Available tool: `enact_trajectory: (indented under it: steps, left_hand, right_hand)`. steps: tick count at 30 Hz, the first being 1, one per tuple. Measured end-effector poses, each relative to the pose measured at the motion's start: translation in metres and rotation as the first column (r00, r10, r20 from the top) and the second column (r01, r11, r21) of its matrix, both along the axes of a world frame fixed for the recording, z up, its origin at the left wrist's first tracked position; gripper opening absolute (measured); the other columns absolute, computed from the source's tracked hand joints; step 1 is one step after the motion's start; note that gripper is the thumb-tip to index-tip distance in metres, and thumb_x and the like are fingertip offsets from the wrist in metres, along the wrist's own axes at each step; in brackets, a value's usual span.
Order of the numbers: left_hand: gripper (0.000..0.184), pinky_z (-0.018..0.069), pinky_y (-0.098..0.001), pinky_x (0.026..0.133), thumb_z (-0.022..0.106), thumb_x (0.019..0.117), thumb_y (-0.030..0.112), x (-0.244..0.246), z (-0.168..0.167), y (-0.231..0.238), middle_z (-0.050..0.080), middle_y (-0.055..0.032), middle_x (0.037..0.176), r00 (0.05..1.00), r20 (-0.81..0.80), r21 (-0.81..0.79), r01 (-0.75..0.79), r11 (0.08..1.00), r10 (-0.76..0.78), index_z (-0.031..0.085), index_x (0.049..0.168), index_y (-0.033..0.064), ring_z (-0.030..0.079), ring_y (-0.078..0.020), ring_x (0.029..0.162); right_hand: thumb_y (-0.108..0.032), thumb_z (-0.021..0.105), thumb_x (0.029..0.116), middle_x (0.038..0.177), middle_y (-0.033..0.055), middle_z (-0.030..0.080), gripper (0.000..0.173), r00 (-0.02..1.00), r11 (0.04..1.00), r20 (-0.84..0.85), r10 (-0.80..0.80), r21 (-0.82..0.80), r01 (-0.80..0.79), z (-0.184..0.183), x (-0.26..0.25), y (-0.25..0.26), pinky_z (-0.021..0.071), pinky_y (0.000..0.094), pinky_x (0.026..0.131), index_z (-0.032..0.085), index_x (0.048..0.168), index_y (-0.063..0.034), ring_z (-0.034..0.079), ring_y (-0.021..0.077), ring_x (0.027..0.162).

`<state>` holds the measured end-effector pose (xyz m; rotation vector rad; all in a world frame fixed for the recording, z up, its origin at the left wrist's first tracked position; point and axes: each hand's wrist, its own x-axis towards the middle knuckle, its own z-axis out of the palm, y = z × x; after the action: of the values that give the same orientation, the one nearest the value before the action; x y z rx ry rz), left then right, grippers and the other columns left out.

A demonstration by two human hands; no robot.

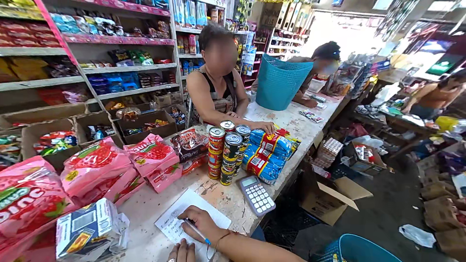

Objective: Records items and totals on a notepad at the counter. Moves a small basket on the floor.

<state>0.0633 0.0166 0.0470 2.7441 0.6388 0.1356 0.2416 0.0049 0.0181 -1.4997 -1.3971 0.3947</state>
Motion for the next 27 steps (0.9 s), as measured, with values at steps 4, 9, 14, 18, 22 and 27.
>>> enact_trajectory:
  steps: [4, 9, 14, 18, 22, 27]
  left_hand:
    - [0.067, 0.0472, -0.0630, 0.102, 0.066, 0.0924, 0.051, -0.006, 0.000, 0.001, 0.054, -0.0292, 0.145, 1.000, 0.012, -0.062, -0.019, 0.998, 0.020, 0.063, 0.133, -0.0025, 0.049, -0.0515, 0.135]
    - [0.069, 0.0526, -0.0560, 0.097, 0.067, 0.0890, 0.055, -0.009, -0.007, 0.000, 0.058, -0.0239, 0.143, 0.998, 0.040, 0.024, -0.045, 0.999, 0.044, 0.066, 0.132, 0.0020, 0.057, -0.0440, 0.131]
    - [0.071, 0.0558, -0.0531, 0.093, 0.065, 0.0866, 0.060, -0.007, -0.015, -0.004, 0.063, -0.0227, 0.138, 0.993, 0.101, 0.127, -0.066, 0.990, 0.053, 0.069, 0.126, 0.0010, 0.063, -0.0402, 0.125]
    - [0.070, 0.0549, -0.0527, 0.096, 0.063, 0.0894, 0.058, -0.010, -0.014, -0.005, 0.061, -0.0242, 0.139, 0.996, 0.079, 0.134, -0.052, 0.990, 0.042, 0.068, 0.127, -0.0007, 0.062, -0.0399, 0.127]
    - [0.071, 0.0534, -0.0510, 0.100, 0.064, 0.0906, 0.055, -0.011, -0.012, -0.007, 0.058, -0.0258, 0.142, 0.998, 0.057, 0.095, -0.047, 0.994, 0.042, 0.065, 0.131, -0.0029, 0.060, -0.0401, 0.130]
    - [0.065, 0.0558, -0.0510, 0.097, 0.074, 0.0864, 0.048, -0.011, -0.012, -0.008, 0.060, -0.0277, 0.139, 0.989, 0.134, 0.038, -0.074, 0.997, 0.068, 0.066, 0.131, 0.0008, 0.062, -0.0418, 0.126]
  right_hand:
    - [-0.003, 0.064, 0.0927, 0.107, 0.0202, 0.070, 0.022, 1.000, 1.000, 0.010, -0.021, 0.020, 0.021, -0.004, -0.001, 0.001, 0.0586, 0.0339, 0.081, 0.072, 0.111, 0.0057, 0.069, 0.0226, 0.090]
    - [-0.006, 0.064, 0.0917, 0.103, 0.0173, 0.070, 0.022, 0.999, 0.999, 0.022, -0.043, 0.000, 0.043, -0.008, -0.005, 0.004, 0.0576, 0.0301, 0.076, 0.073, 0.110, 0.0038, 0.068, 0.0180, 0.085]
    - [-0.007, 0.064, 0.0924, 0.105, 0.0184, 0.070, 0.023, 0.999, 0.999, 0.015, -0.046, 0.015, 0.046, -0.004, -0.006, 0.003, 0.0568, 0.0262, 0.078, 0.073, 0.110, 0.0059, 0.067, 0.0160, 0.088]
    - [-0.006, 0.063, 0.0933, 0.107, 0.0177, 0.070, 0.024, 0.997, 0.999, -0.053, -0.051, -0.004, 0.051, -0.001, -0.006, 0.003, 0.0549, 0.0212, 0.077, 0.071, 0.111, 0.0078, 0.066, 0.0109, 0.088]
    - [-0.005, 0.061, 0.0931, 0.106, 0.0154, 0.069, 0.024, 0.994, 0.998, -0.095, -0.060, -0.011, 0.059, -0.001, -0.006, 0.001, 0.0540, 0.0189, 0.077, 0.071, 0.110, 0.0077, 0.065, 0.0078, 0.089]
    - [-0.006, 0.062, 0.0938, 0.108, 0.0159, 0.069, 0.024, 0.995, 0.997, -0.067, -0.073, -0.042, 0.070, -0.001, -0.007, 0.000, 0.0544, 0.0193, 0.078, 0.071, 0.111, 0.0080, 0.065, 0.0086, 0.090]
